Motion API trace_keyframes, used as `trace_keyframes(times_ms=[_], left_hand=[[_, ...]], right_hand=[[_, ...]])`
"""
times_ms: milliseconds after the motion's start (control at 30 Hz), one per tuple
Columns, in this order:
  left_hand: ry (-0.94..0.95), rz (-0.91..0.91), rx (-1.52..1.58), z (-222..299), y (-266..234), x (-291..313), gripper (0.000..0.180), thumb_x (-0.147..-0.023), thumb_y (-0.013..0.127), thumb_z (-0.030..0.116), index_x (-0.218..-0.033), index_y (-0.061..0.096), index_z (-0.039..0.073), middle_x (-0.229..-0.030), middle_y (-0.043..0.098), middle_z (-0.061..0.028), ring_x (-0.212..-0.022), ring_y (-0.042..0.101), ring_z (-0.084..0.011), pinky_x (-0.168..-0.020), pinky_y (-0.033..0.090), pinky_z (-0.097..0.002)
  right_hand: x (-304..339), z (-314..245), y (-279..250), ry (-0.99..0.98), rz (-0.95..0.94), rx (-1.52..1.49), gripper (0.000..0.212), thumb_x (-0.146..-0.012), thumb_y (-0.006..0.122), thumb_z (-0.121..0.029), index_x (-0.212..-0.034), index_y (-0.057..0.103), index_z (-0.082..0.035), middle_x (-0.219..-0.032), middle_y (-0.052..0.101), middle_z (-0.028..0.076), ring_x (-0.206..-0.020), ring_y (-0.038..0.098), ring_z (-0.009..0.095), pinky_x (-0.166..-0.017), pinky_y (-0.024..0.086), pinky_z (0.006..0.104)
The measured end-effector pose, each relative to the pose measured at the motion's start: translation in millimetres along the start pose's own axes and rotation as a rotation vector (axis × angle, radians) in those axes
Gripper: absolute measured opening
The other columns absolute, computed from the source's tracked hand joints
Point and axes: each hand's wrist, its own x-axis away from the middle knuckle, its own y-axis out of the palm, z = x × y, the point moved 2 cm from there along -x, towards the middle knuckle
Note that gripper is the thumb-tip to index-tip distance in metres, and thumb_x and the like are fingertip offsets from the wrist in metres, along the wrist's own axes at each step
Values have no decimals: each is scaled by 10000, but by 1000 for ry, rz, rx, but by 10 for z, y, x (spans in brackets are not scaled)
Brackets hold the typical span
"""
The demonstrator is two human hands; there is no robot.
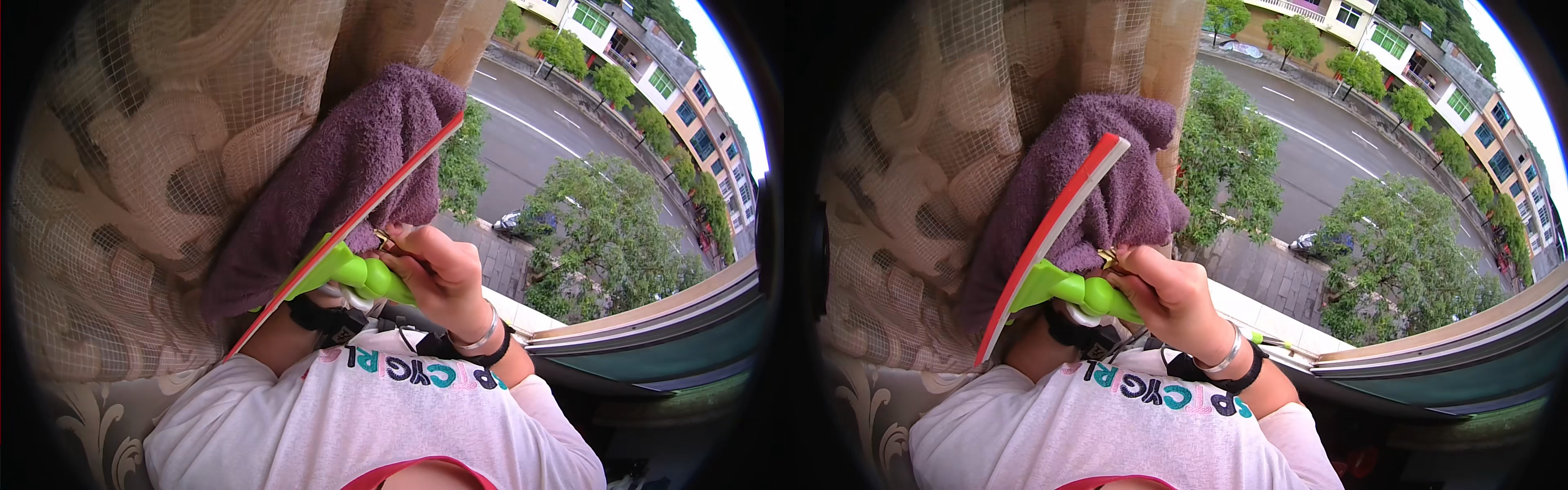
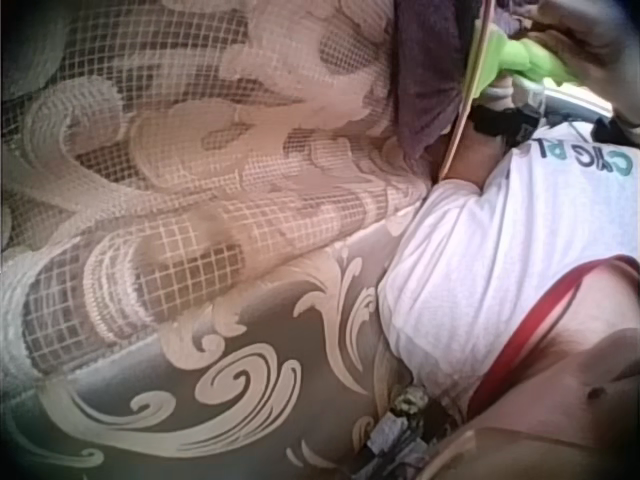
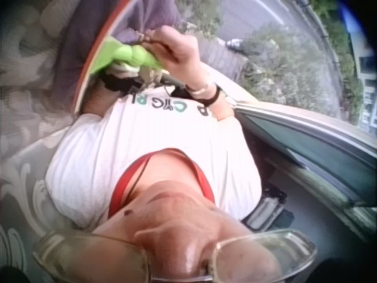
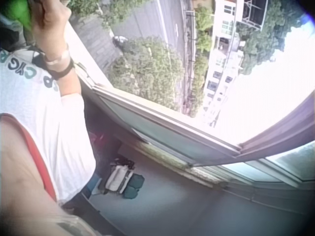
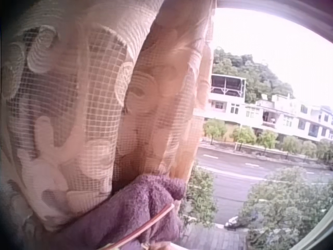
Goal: The person wraps a cloth around a squeegee and uses the tool to wipe the upper and lower panes of a window.
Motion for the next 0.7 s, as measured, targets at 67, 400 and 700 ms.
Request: trace_keyframes(times_ms=[67,400,700], left_hand=[[235,-24,-96,-303,-422,164,455,-874,536,379,-1225,494,93,-1059,587,-155,-874,633,-269,-636,556,-313],[-261,65,120,174,427,-176,338,-912,505,265,-1164,496,40,-1073,564,-68,-932,566,-146,-837,459,-255],[-227,194,-90,217,376,-185,362,-906,507,334,-1155,516,71,-1033,586,-56,-864,593,-146,-736,497,-262]], right_hand=[[-9,-19,21,88,-6,-39,133,-787,627,18,-900,560,5,-722,581,146,-604,604,277,-536,460,271],[-59,-80,-25,-93,-18,166,172,-768,619,39,-921,547,9,-678,541,148,-566,557,302,-513,443,296],[35,146,78,214,193,-164,224,-854,488,88,-1070,472,29,-747,606,96,-585,604,130,-450,476,218]])
